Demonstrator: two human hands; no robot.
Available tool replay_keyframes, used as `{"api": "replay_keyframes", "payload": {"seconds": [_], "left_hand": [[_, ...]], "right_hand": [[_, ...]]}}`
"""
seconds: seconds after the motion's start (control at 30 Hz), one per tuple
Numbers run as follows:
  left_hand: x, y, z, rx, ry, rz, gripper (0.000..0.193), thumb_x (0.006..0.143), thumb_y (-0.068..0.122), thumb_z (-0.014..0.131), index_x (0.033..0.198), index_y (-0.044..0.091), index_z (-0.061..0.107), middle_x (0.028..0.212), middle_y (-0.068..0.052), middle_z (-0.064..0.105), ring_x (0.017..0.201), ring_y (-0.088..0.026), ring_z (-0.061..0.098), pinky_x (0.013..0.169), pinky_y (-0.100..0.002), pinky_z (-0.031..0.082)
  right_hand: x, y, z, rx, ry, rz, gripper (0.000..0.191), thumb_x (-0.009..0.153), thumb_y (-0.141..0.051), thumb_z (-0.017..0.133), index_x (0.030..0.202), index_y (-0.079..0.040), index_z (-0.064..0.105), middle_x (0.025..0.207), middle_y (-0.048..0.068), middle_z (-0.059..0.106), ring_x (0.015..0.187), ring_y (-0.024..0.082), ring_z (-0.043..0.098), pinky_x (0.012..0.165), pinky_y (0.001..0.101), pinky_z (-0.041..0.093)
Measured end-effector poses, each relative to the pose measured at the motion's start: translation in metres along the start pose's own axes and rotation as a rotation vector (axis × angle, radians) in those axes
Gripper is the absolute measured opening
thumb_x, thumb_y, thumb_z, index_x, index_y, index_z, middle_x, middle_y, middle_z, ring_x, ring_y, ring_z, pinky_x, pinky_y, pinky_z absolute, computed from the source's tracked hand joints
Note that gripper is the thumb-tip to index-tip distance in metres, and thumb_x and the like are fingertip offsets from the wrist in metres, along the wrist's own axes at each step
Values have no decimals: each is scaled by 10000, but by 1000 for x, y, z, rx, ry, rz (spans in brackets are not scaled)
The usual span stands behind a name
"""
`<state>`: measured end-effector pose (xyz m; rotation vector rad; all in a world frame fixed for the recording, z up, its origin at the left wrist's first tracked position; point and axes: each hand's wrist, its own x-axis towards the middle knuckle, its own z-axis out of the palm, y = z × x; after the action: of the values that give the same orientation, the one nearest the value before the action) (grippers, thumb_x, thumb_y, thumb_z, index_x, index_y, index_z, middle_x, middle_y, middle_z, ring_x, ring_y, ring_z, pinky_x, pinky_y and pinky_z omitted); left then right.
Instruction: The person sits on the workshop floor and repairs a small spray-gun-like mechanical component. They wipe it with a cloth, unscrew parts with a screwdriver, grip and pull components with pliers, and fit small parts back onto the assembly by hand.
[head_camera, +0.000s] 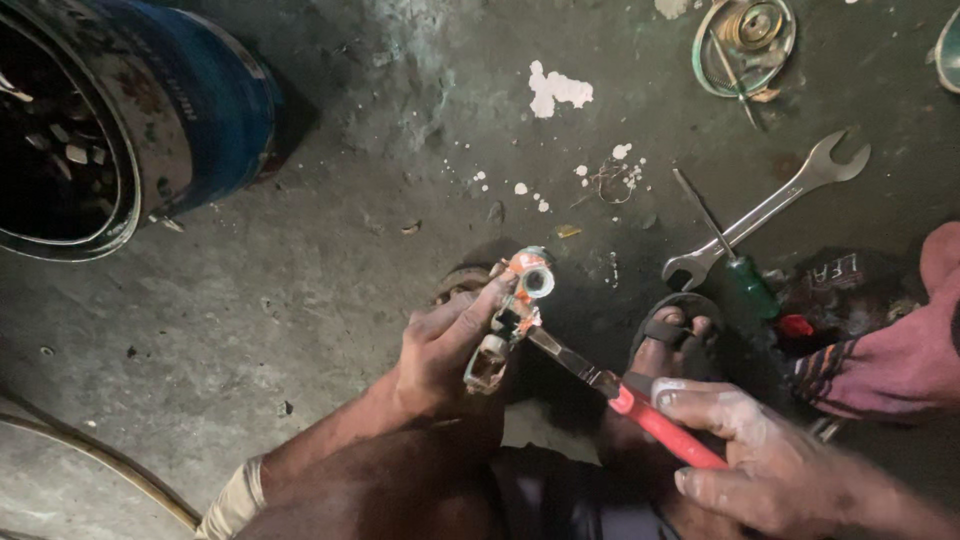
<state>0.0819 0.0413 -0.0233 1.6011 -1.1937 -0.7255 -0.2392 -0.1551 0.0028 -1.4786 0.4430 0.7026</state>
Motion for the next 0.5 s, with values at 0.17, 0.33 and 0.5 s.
{"api": "replay_keyframes", "payload": {"seconds": [0.17, 0.33, 0.5], "left_hand": [[-5, 2, 1, 35, 23, 35, 622, 879, -22, 716, 1454, -67, 485, 1264, -267, 692, 1061, -326, 773, 926, -361, 629], [2, 14, 10, -12, 28, -198, 586, 841, -2, 738, 1397, -62, 563, 1040, -173, 727, 886, -286, 758, 794, -336, 601], [8, 23, -20, -631, 461, -584, 482, 875, 15, 738, 1338, -44, 616, 982, -148, 727, 831, -243, 736, 760, -301, 578]], "right_hand": [[11, -18, 13, -27, 146, -160, 470, 791, -138, 705, 1247, -31, 663, 1333, 119, 605, 1234, 297, 550, 1074, 452, 386], [6, -15, -1, -952, 595, -409, 376, 700, -219, 767, 1055, -113, 706, 1108, 60, 626, 1035, 271, 591, 849, 402, 524], [-19, 11, -18, -876, 667, -247, 481, 727, -183, 777, 1175, -55, 655, 1203, 96, 583, 1112, 260, 566, 864, 383, 515]]}}
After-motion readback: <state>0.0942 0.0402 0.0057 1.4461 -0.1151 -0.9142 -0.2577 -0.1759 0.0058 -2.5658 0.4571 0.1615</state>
